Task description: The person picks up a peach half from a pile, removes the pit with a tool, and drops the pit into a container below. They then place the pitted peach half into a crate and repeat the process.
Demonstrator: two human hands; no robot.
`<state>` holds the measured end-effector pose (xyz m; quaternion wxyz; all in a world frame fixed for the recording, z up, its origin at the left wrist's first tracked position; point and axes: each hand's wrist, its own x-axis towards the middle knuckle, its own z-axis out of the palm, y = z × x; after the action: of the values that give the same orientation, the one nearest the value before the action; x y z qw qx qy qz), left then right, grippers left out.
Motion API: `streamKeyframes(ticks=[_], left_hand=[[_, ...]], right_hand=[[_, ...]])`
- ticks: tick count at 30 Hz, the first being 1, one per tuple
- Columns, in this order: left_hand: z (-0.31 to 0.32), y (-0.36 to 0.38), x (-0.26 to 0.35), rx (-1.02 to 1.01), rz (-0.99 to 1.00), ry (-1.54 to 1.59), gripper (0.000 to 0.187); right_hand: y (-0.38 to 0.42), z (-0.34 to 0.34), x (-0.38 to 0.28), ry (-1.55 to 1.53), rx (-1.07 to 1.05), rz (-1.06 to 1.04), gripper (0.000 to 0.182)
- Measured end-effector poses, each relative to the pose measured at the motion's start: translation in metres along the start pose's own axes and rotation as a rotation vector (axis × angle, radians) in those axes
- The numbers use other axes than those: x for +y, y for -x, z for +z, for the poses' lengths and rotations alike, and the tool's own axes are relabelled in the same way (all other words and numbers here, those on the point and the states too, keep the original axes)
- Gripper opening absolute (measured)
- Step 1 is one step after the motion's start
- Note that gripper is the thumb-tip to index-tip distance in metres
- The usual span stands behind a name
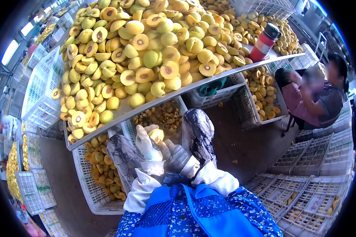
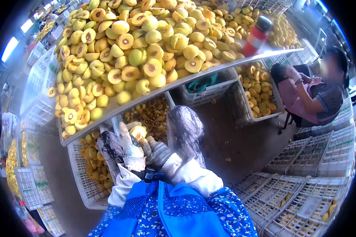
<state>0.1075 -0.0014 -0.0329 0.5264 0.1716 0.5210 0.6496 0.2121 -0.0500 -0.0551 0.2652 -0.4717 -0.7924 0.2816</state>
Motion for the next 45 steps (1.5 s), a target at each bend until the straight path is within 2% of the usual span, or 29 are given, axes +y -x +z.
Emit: streamKeyframes(ticks=[3,5,7,10,12,14,15,16,22,23,25,26,27,28,29,30,31,32,33,34,35,36,38,40,41,42,43,44,45], left_hand=[[0.004,0.000,0.006,-0.052,-0.087,0.042,0.057],[0.000,-0.004,0.004,-0.103,-0.108,0.054,0.061],[0.001,-0.005,0.010,-0.140,-0.069,-0.065,0.063],[0.003,-0.004,0.016,-0.196,0.065,-0.240,0.064],[0.000,-0.002,0.020,-0.264,0.179,-0.379,0.063],[-0.004,-0.006,0.015,-0.307,0.251,-0.359,0.061],[-0.006,-0.006,0.014,-0.341,0.266,-0.349,0.062],[-0.005,-0.008,0.015,-0.374,0.281,-0.337,0.063],[-0.014,-0.021,0.038,-0.440,-0.259,-0.033,0.076],[-0.019,-0.021,0.041,-0.401,-0.279,-0.063,0.077],[-0.025,-0.012,0.056,-0.393,-0.333,-0.044,0.076],[-0.030,-0.011,0.061,-0.387,-0.360,-0.035,0.076],[-0.039,-0.014,0.058,-0.437,-0.357,0.026,0.074],[-0.027,0.011,0.079,-0.277,-0.289,-0.056,0.075],[-0.025,0.018,0.087,-0.238,-0.347,-0.029,0.072],[-0.025,0.019,0.091,-0.203,-0.397,0.001,0.070],[-0.030,0.018,0.090,-0.223,-0.386,-0.048,0.067],[-0.031,0.021,0.093,-0.268,-0.372,-0.004,0.065],[-0.037,0.016,0.084,-0.347,-0.387,0.153,0.063],[-0.037,0.014,0.081,-0.428,-0.397,0.312,0.061],[-0.038,0.018,0.085,-0.197,-0.544,0.577,0.059],[-0.047,0.005,0.075,-0.232,-0.521,0.635,0.058],[-0.058,-0.007,0.071,-0.274,-0.264,0.482,0.059],[-0.095,-0.034,0.070,-0.359,0.118,0.311,0.062],[-0.116,-0.042,0.082,-0.285,0.154,0.342,0.064],[-0.138,-0.043,0.102,-0.247,0.178,0.203,0.065],[-0.150,-0.056,0.109,0.154,0.329,-0.133,0.050],[-0.170,-0.080,0.110,0.369,0.565,-0.599,0.033],[-0.169,-0.086,0.121,0.429,0.933,-1.085,0.031]], right_hand=[[-0.008,0.015,0.011,-0.391,0.219,-0.165,0.025],[-0.006,0.003,0.001,-0.907,0.001,0.261,0.024],[-0.009,-0.001,-0.002,-1.096,-0.096,0.417,0.032],[-0.014,-0.011,0.004,-1.156,-0.257,0.511,0.031],[-0.020,-0.023,0.004,-1.002,-0.323,0.413,0.027],[-0.017,-0.013,0.004,-1.224,-0.277,0.532,0.040],[-0.019,-0.016,0.012,-1.048,-0.399,0.441,0.040],[-0.020,-0.015,0.014,-1.144,-0.423,0.449,0.040],[-0.017,-0.013,-0.010,-1.760,-0.564,0.532,0.041],[-0.017,-0.014,-0.022,-1.662,-0.460,0.493,0.041],[-0.021,-0.007,-0.034,-1.454,-0.436,0.382,0.042],[-0.022,0.004,-0.033,-1.569,-0.478,0.361,0.042],[-0.021,0.004,-0.029,-1.502,-0.552,0.425,0.042],[-0.023,-0.001,-0.030,-1.437,-0.631,0.495,0.042],[-0.023,-0.005,-0.039,-1.532,-0.577,0.404,0.042],[-0.023,0.005,-0.031,-1.547,-0.612,0.280,0.045],[-0.020,0.016,-0.031,-1.567,-0.535,0.319,0.045],[-0.020,0.022,-0.025,-1.442,-0.517,0.308,0.046],[-0.020,0.027,-0.018,-1.317,-0.500,0.301,0.046],[-0.025,-0.012,-0.022,-1.468,-0.907,0.543,0.046],[-0.023,0.000,-0.027,-1.485,-0.753,0.436,0.046],[-0.021,0.015,-0.028,-1.493,-0.597,0.327,0.046],[-0.019,0.018,-0.016,-1.778,-0.655,0.194,0.042],[-0.026,0.009,-0.023,-1.922,-0.501,0.194,0.043],[-0.030,0.004,-0.021,-1.855,-0.423,0.426,0.039],[-0.035,-0.001,-0.018,-1.784,-0.341,0.657,0.037],[-0.040,0.002,-0.009,-1.708,-0.330,0.805,0.037],[-0.041,0.011,0.002,-1.641,-0.366,0.876,0.038],[-0.041,0.017,0.009,-1.610,-0.403,0.909,0.038]])
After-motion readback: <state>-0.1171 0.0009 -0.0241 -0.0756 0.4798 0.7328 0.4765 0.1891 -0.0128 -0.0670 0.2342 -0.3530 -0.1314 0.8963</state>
